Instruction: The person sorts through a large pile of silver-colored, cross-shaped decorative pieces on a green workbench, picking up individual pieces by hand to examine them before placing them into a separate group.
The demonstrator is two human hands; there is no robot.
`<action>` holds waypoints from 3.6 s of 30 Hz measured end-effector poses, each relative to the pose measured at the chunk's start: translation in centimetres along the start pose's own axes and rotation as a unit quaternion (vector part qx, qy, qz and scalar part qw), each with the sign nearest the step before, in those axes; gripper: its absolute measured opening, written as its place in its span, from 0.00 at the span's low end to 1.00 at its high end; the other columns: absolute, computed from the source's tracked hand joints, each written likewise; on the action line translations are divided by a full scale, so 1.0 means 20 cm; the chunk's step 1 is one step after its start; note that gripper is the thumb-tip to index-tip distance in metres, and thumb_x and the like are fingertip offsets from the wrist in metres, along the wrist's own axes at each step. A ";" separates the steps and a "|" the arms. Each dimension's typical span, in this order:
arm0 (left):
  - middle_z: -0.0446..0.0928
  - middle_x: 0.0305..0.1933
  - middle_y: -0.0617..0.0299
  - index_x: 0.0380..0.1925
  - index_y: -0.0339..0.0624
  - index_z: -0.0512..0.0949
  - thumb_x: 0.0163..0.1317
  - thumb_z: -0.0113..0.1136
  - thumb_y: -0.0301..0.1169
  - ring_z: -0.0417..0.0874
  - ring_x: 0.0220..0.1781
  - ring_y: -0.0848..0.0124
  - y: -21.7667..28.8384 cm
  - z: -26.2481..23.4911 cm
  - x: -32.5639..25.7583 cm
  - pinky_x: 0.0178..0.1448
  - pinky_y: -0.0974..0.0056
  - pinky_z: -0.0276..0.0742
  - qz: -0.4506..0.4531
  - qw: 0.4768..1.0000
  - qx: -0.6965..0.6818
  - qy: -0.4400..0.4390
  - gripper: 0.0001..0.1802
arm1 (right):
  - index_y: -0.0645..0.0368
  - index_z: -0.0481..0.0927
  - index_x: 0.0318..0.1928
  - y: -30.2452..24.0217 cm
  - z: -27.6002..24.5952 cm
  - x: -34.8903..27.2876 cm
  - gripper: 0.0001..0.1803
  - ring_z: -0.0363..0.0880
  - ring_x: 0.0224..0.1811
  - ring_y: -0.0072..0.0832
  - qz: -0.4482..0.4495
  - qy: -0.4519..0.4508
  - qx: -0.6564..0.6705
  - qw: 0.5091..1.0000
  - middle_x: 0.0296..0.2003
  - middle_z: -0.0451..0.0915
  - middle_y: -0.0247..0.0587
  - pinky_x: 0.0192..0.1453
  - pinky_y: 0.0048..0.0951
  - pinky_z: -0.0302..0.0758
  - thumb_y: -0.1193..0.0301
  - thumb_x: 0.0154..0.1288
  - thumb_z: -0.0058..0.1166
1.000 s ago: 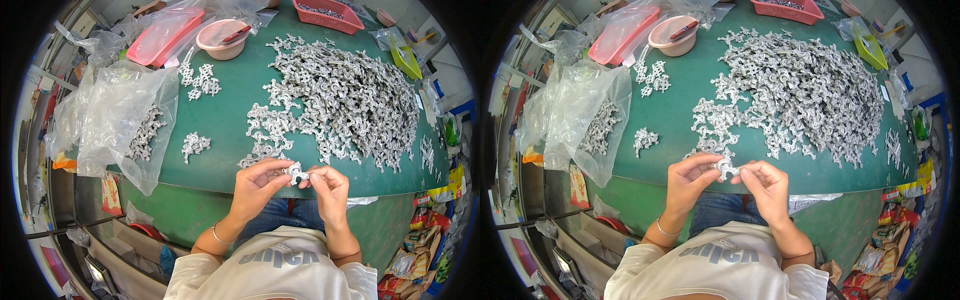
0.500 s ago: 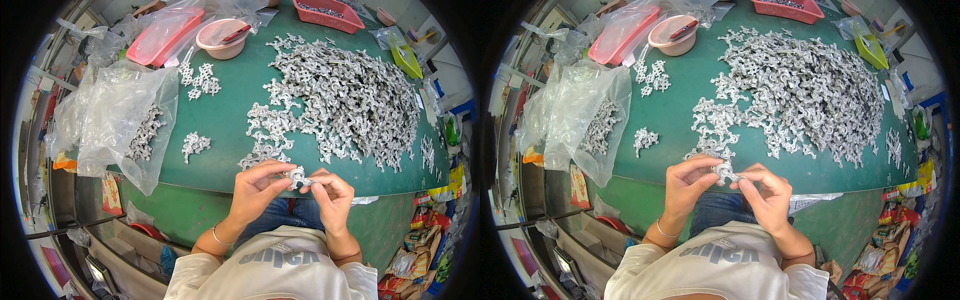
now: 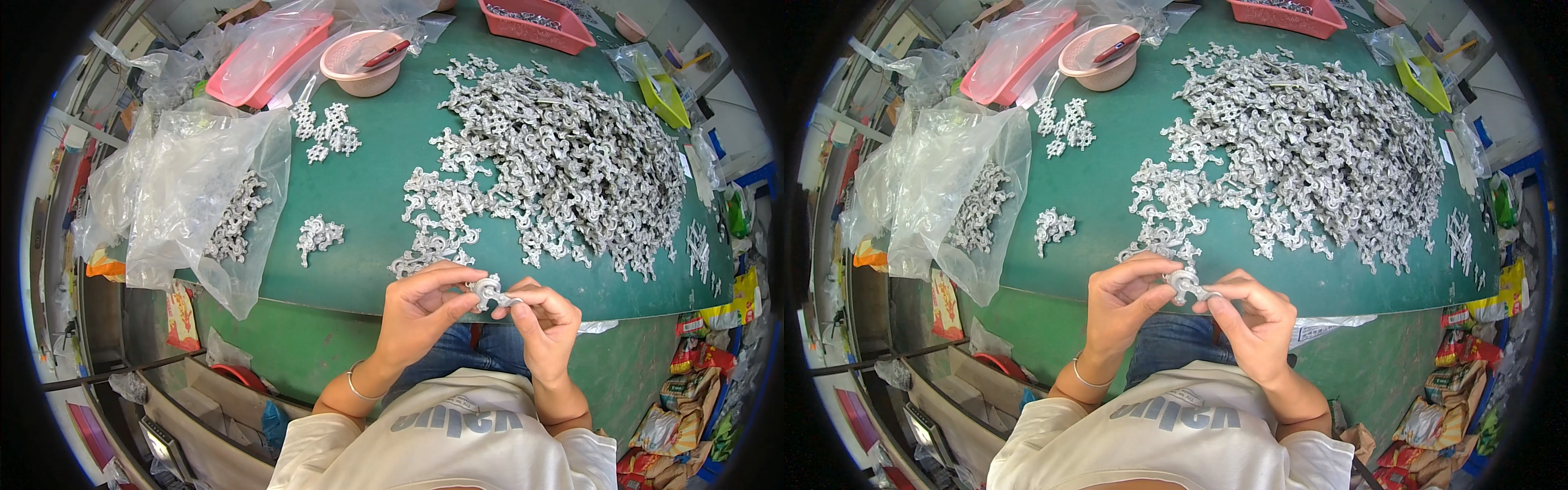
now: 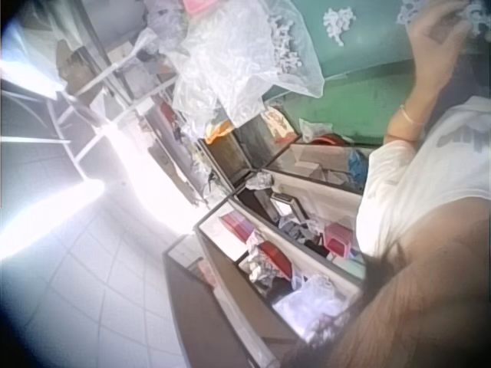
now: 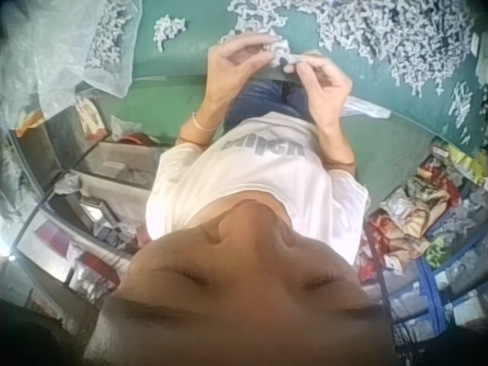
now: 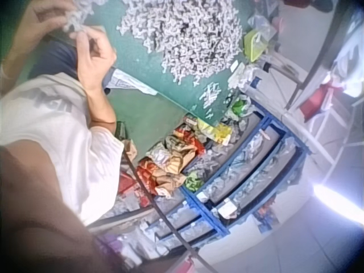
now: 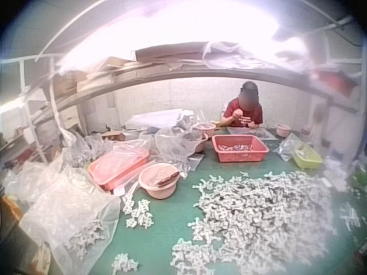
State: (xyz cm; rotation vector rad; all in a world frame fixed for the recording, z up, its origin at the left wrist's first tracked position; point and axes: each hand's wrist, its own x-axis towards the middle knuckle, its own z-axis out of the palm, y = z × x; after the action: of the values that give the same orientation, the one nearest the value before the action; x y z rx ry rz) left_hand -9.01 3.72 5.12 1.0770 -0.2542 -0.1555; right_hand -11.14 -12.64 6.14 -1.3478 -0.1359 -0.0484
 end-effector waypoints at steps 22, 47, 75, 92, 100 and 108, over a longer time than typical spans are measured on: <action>0.69 0.48 0.52 0.46 0.27 0.71 0.53 0.55 0.15 0.72 0.50 0.67 0.01 0.01 -0.03 0.51 0.65 0.74 0.007 0.999 -0.034 0.008 0.17 | 0.69 0.80 0.30 -0.03 0.01 0.03 0.13 0.74 0.27 0.35 -0.281 -0.012 -0.298 0.912 0.27 0.78 0.46 0.30 0.28 0.72 0.86 0.37 0.60; 0.74 0.46 0.51 0.50 0.27 0.68 0.58 0.48 0.16 0.75 0.48 0.67 -0.01 0.01 -0.05 0.51 0.67 0.73 -0.055 0.996 -0.050 0.057 0.17 | 0.68 0.79 0.34 0.06 0.03 0.03 0.15 0.74 0.31 0.36 -0.288 -0.023 -0.352 0.890 0.32 0.78 0.44 0.34 0.29 0.72 0.86 0.39 0.61; 0.70 0.33 0.60 0.41 0.33 0.70 0.61 0.38 0.21 0.72 0.30 0.71 -0.19 -0.11 -0.15 0.33 0.69 0.70 -0.190 0.943 -0.234 0.142 0.12 | 0.64 0.74 0.38 0.37 -0.10 0.24 0.11 0.68 0.28 0.19 0.102 0.059 -0.136 0.984 0.23 0.70 0.30 0.32 0.21 0.66 0.80 0.52 0.57; 0.70 0.33 0.63 0.43 0.34 0.72 0.51 0.57 0.16 0.70 0.34 0.78 -0.14 0.08 -0.08 0.36 0.76 0.68 -0.040 0.987 0.047 0.150 0.17 | 0.60 0.74 0.39 0.20 0.03 0.04 0.06 0.72 0.38 0.20 0.221 0.014 0.318 0.922 0.37 0.77 0.39 0.45 0.23 0.67 0.75 0.61 0.49; 0.73 0.32 0.60 0.33 0.30 0.76 0.55 0.54 0.17 0.68 0.21 0.81 -0.13 0.05 -0.08 0.22 0.77 0.62 -0.064 0.985 0.061 0.150 0.05 | 0.63 0.71 0.43 0.12 0.03 0.04 0.09 0.71 0.40 0.20 0.158 0.030 0.204 0.966 0.36 0.76 0.37 0.46 0.22 0.67 0.79 0.60 0.48; 0.72 0.33 0.61 0.38 0.33 0.75 0.55 0.55 0.18 0.68 0.24 0.82 -0.09 0.05 -0.08 0.24 0.78 0.64 -0.057 0.989 -0.006 0.137 0.10 | 0.67 0.79 0.31 0.08 -0.04 0.06 0.08 0.73 0.32 0.27 -0.077 0.020 -0.168 0.983 0.31 0.77 0.43 0.36 0.24 0.70 0.85 0.46 0.56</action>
State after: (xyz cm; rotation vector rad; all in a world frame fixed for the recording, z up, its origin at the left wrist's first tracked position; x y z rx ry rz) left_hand -10.74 2.45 3.74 1.0885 0.0558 -0.1094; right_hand -9.73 -12.96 4.67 -1.6699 -0.2047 -0.2372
